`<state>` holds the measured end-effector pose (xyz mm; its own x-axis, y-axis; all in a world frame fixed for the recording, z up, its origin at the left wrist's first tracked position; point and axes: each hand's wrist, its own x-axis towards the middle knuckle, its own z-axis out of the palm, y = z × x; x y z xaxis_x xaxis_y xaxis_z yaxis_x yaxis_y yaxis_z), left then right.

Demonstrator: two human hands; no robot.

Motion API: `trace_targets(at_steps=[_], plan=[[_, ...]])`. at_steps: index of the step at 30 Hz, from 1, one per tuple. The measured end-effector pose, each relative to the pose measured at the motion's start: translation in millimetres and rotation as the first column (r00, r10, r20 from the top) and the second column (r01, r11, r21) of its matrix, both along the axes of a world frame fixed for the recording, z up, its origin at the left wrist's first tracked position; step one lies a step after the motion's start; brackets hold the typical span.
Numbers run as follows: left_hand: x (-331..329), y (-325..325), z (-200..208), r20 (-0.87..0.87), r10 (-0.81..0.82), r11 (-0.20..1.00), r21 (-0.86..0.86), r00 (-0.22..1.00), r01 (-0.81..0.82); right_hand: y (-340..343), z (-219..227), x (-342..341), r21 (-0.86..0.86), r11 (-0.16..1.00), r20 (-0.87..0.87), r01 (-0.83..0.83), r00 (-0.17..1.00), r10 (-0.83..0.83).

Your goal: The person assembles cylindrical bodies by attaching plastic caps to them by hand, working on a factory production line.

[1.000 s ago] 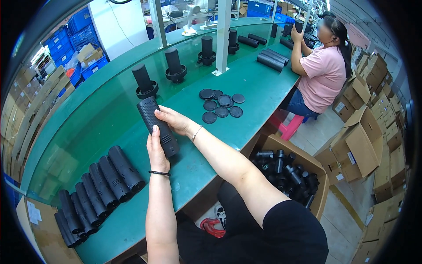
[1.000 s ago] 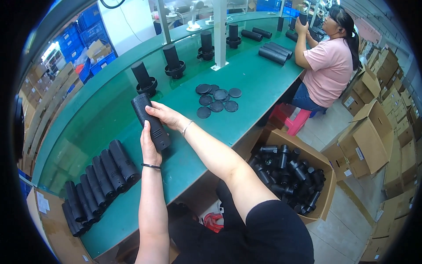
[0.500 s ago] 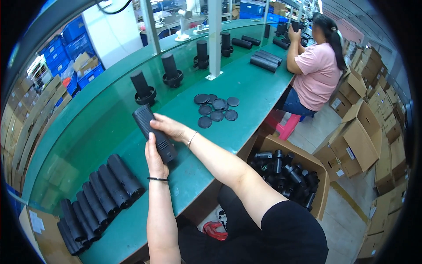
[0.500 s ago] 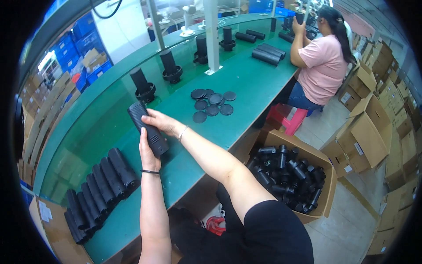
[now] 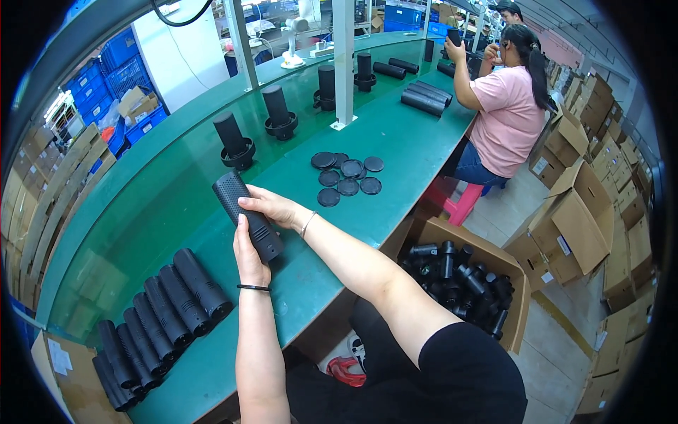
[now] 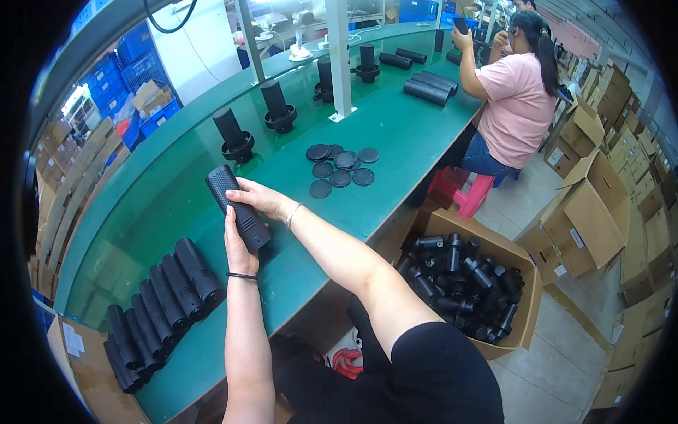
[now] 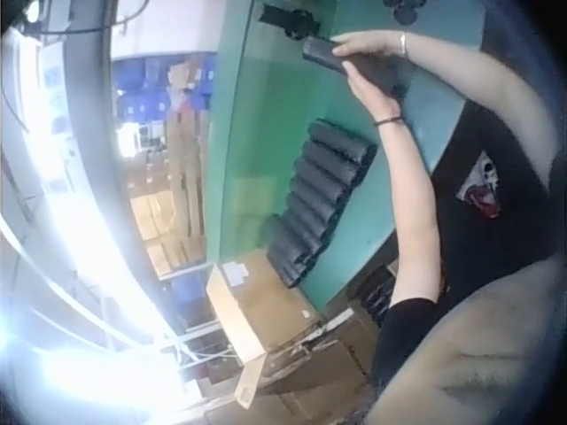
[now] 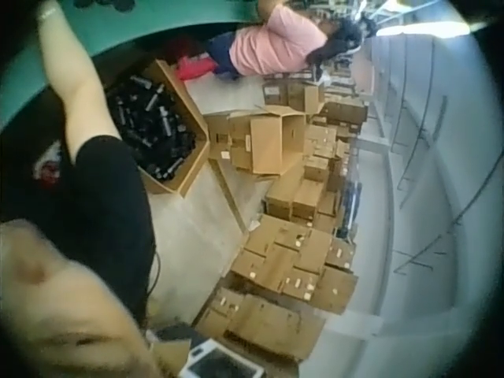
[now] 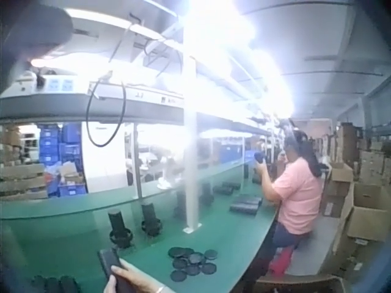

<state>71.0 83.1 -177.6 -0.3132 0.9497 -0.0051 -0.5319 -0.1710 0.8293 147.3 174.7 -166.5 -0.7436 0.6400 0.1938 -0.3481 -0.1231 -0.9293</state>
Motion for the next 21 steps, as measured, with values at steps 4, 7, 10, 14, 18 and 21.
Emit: trace_targets(at_steps=[4, 7, 10, 14, 18, 21], plan=[[1.0, -0.4, 1.3, 0.016, 0.003, 1.0, -0.001, 1.0, -0.003, 2.0, -2.3, -1.5, 0.001, 1.0, -0.003, 0.004, 1.0, -0.004], [0.4, 0.9, -2.4, 0.017, -0.003, 1.0, -0.008, 1.0, 0.003, 4.1, -6.2, -1.1, -0.005, 1.0, 0.016, 0.0, 1.0, 0.0], [0.6, 1.0, -4.4, 0.025, -0.005, 1.0, -0.013, 1.0, 0.006, 4.5, -8.5, -1.2, -0.014, 1.0, 0.005, -0.008, 1.0, 0.008], [-0.1, -0.6, -1.7, 0.042, 0.0, 1.0, -0.012, 0.999, 0.0, 2.3, -5.6, -1.7, -0.008, 1.0, 0.001, -0.015, 1.0, 0.015], [-2.9, -0.8, -3.8, -0.021, -0.044, 0.999, -0.025, 0.999, 0.044, -0.7, -2.2, 0.0, -0.005, 1.0, 0.016, -0.008, 1.0, 0.008], [-2.4, -0.3, -3.2, -0.041, -0.042, 0.999, -0.032, 0.998, 0.041, 0.2, -2.8, -0.4, -0.001, 1.0, 0.02, 0.0, 1.0, 0.0]])
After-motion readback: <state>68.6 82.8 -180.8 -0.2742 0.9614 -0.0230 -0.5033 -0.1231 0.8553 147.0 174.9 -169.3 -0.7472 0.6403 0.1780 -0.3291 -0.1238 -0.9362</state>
